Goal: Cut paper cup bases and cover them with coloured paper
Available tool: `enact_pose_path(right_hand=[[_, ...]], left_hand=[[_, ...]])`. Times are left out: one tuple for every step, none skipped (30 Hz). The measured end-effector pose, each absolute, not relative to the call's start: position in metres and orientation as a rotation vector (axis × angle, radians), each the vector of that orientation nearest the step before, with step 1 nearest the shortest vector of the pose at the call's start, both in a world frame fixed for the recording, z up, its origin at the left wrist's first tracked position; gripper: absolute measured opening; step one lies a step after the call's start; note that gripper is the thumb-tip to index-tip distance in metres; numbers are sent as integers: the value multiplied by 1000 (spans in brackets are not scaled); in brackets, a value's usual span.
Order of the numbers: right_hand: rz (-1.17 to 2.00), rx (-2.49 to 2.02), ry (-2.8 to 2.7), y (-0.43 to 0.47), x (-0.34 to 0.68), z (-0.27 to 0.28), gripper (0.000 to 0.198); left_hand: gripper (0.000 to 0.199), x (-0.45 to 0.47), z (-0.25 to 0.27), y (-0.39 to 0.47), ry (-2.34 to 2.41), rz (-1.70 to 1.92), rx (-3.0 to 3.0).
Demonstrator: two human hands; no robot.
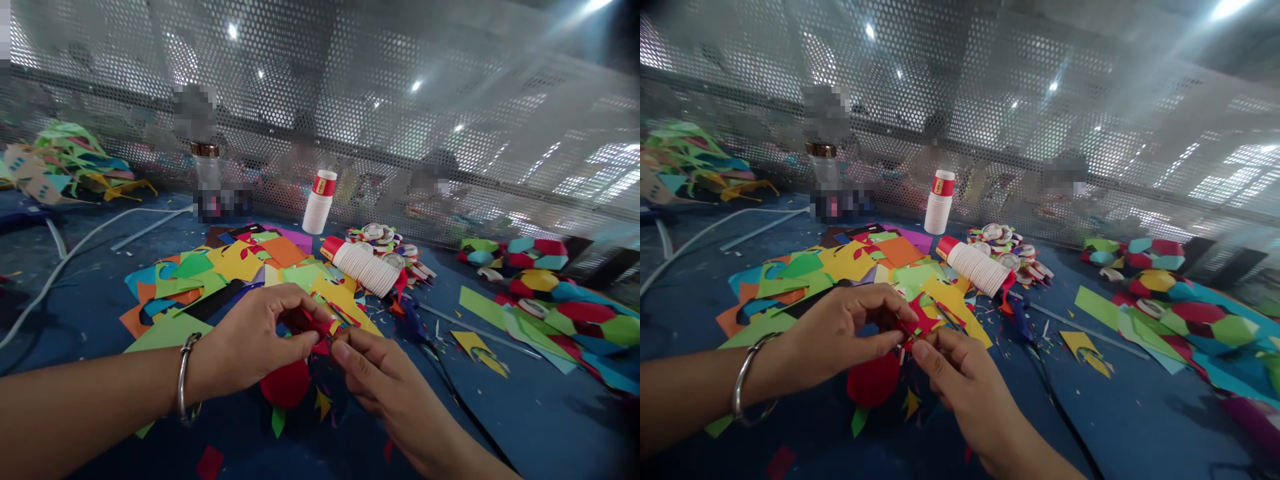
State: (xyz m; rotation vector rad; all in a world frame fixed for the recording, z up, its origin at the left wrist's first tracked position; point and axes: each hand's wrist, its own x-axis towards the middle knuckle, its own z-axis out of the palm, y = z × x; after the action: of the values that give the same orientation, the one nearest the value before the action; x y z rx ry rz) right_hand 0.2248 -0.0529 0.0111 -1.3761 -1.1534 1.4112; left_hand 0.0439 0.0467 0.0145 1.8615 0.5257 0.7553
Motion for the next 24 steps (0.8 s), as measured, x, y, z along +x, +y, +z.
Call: enact_pose_path(right_hand=[[1412,-1379,-1153,-53,225,12,40],[1415,-1380,-1153,-54,224,12,41],[1418,-1379,-1153,-54,224,12,41],[1418,-1376,-1154,-54,224,12,41],[1419,-1374,-1156,-54,224,11,41],[1420,-1375,-1155,-54,224,11,41],[1421,-1377,-1156,-54,224,11,42],[1420,-1383,-1160,-54,224,10,42],[1419,-1390,-1163,-54,224,10,43],[1420,-1398,-1164,-54,224,9,43],[1423,-1403,-1161,-54,224,9,44],[1429,-1407,-1154,-54,224,9,44],[1438,-1405,-1144,-54,224,9,43],[1450,-1404,-1130,-54,224,9,43],[1461,-1399,-1117,-54,224,8,43],[1471,-1394,-1108,-53,224,8,44],[1479,-1390,-1101,-53,224,7,44],[1482,-1386,-1099,-53,224,7,44],[1480,-1385,-1102,-53,224,6,44],[1474,-1387,-1110,-52,225,5,44],[1461,-1390,-1124,-52,225,5,44],[1443,-1397,-1140,-51,225,4,44],[1422,-1406,-1158,-51,225,3,44],[1404,-1418,-1173,-51,226,3,45]], left_hand=[[15,44,15,47,532,746,1863],[15,43,16,47,535,739,1866],[16,43,17,46,538,728,1866],[16,43,18,47,539,716,1866],[17,43,19,47,539,707,1865],[18,43,20,47,541,701,1863],[18,43,20,47,544,695,1862],[18,42,21,47,547,689,1859],[18,42,21,48,549,680,1855],[18,42,21,48,549,669,1849],[19,42,21,49,547,656,1837],[19,41,21,49,545,643,1825],[19,41,20,50,543,633,1816],[18,41,20,50,539,628,1809],[18,41,19,50,533,627,1808],[18,41,18,51,528,628,1810],[18,41,18,51,525,629,1812],[18,42,17,51,527,631,1816],[18,42,16,51,530,630,1819],[18,43,16,51,534,629,1818],[18,43,16,50,538,630,1812],[18,44,15,50,538,631,1798],[18,44,15,50,535,633,1778],[18,44,15,50,531,634,1756]])
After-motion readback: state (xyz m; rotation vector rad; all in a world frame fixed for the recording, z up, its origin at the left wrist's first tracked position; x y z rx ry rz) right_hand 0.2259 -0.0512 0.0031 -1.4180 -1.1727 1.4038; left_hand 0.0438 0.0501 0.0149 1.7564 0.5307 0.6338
